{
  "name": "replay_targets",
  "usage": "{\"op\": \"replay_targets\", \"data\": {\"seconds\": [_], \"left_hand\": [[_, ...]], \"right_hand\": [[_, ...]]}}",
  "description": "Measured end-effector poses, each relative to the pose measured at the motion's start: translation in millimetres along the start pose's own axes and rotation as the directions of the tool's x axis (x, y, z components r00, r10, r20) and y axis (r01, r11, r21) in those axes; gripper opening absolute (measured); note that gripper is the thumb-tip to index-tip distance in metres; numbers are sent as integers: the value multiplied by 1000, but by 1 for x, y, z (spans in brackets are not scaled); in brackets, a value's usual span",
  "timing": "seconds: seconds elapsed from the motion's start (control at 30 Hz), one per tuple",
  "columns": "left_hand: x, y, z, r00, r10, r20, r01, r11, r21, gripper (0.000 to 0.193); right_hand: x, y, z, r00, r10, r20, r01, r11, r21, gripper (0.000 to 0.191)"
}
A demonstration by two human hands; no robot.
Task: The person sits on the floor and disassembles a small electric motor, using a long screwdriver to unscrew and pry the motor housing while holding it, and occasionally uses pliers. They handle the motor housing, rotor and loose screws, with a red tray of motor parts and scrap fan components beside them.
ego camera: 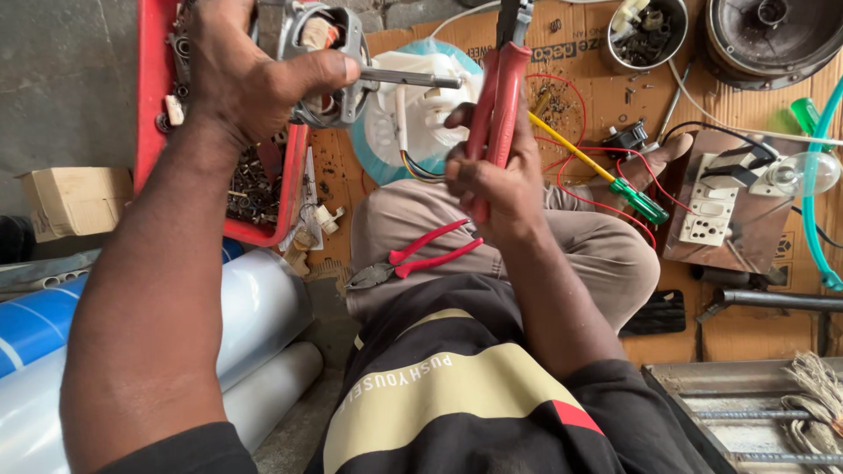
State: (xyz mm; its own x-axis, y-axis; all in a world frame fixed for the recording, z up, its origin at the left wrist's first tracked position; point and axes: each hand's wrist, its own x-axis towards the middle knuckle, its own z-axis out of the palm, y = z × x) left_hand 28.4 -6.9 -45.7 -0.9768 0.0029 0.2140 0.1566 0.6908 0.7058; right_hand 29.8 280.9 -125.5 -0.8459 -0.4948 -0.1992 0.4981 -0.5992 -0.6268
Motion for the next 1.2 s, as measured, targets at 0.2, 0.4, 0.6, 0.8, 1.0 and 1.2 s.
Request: {"op": "replay_targets", "data": {"seconds": [0.2,0.4,0.6,0.8,1.0,1.2], "left_hand": [[5,17,-2,992,-124,22,125,992,-36,53],[4,19,1,982,-184,33,186,964,-191,55],[3,13,1,993,-118,30,121,978,-167,53],[2,13,0,993,-120,14,121,981,-151,56],[3,17,-4,991,-135,22,137,984,-112,50],[1,17,-10,970,-238,36,240,968,-68,46]], "right_hand": [[2,13,-10,991,39,131,-2,963,-269,111],[4,24,-19,998,5,62,4,988,-152,101],[0,35,-21,999,38,-20,-38,999,1,101],[-7,33,-14,985,41,169,-5,978,-209,113],[2,18,-7,979,-27,203,144,797,-587,115],[8,3,24,999,-31,-38,19,956,-294,102]]}}
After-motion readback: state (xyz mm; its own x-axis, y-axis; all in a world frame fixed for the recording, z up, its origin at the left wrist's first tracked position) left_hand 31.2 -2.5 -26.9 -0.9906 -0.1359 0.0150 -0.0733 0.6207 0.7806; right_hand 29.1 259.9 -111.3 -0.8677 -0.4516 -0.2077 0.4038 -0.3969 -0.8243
